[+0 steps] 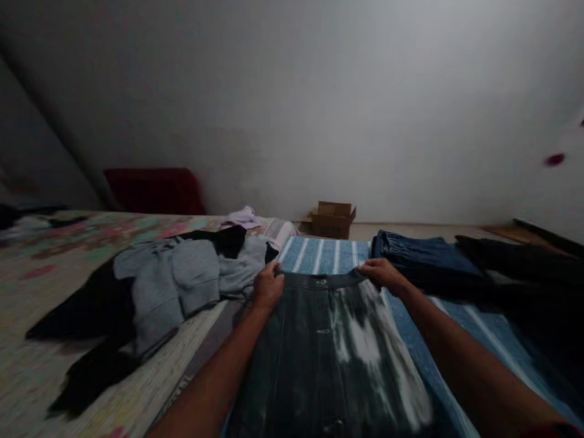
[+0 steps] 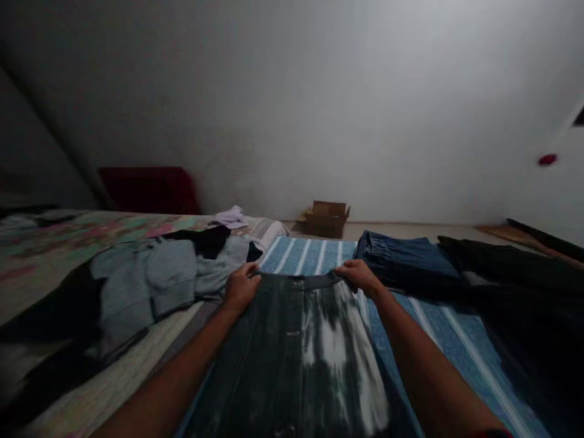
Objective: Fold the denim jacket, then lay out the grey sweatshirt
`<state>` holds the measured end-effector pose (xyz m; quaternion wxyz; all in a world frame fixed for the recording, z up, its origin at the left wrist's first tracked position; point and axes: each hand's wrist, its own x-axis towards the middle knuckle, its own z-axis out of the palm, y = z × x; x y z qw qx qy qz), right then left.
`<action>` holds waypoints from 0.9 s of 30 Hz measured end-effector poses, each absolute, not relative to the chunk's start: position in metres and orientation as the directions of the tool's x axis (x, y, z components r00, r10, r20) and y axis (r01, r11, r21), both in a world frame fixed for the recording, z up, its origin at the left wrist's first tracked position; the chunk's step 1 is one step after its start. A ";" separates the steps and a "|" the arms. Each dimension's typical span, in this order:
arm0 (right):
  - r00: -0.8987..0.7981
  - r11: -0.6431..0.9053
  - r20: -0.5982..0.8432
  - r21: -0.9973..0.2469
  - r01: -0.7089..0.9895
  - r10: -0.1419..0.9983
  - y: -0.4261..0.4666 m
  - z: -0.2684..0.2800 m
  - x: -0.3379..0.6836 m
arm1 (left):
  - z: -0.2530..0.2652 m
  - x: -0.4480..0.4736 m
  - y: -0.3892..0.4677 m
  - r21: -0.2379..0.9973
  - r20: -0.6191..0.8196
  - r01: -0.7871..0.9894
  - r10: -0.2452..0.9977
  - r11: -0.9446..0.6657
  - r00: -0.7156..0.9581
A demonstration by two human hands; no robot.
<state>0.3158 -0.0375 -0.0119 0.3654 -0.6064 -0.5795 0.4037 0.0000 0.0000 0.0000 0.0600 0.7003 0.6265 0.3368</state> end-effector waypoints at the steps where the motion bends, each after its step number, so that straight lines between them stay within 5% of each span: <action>1: 0.005 -0.082 -0.088 -0.904 0.420 0.996 -0.038 -0.016 0.316 | -0.001 0.000 0.000 0.502 0.386 0.841 0.922 -0.202 -0.008; 9: 0.093 -0.163 -0.134 -0.803 0.574 0.987 -0.034 -0.039 0.315 | -0.006 -0.001 -0.002 0.397 0.382 0.892 0.923 -0.216 0.053; 16: 0.138 -0.038 0.093 -0.681 0.732 0.986 -0.038 -0.028 0.311 | 0.011 0.028 -0.032 0.214 0.435 0.898 0.860 -0.386 0.266; 19: 0.161 -0.016 0.170 -0.636 0.771 0.972 -0.044 -0.027 0.308 | 0.010 0.052 -0.054 0.078 0.298 0.830 0.807 -0.552 0.509; 23: 0.209 -0.049 0.205 -0.593 0.804 0.956 -0.049 -0.034 0.305 | -0.007 0.069 -0.071 0.066 0.068 0.783 0.785 -0.619 0.615; 27: 0.260 -0.111 0.199 -0.552 0.826 0.945 -0.052 -0.044 0.299 | -0.022 0.064 -0.072 0.032 0.059 0.737 0.738 -0.675 0.673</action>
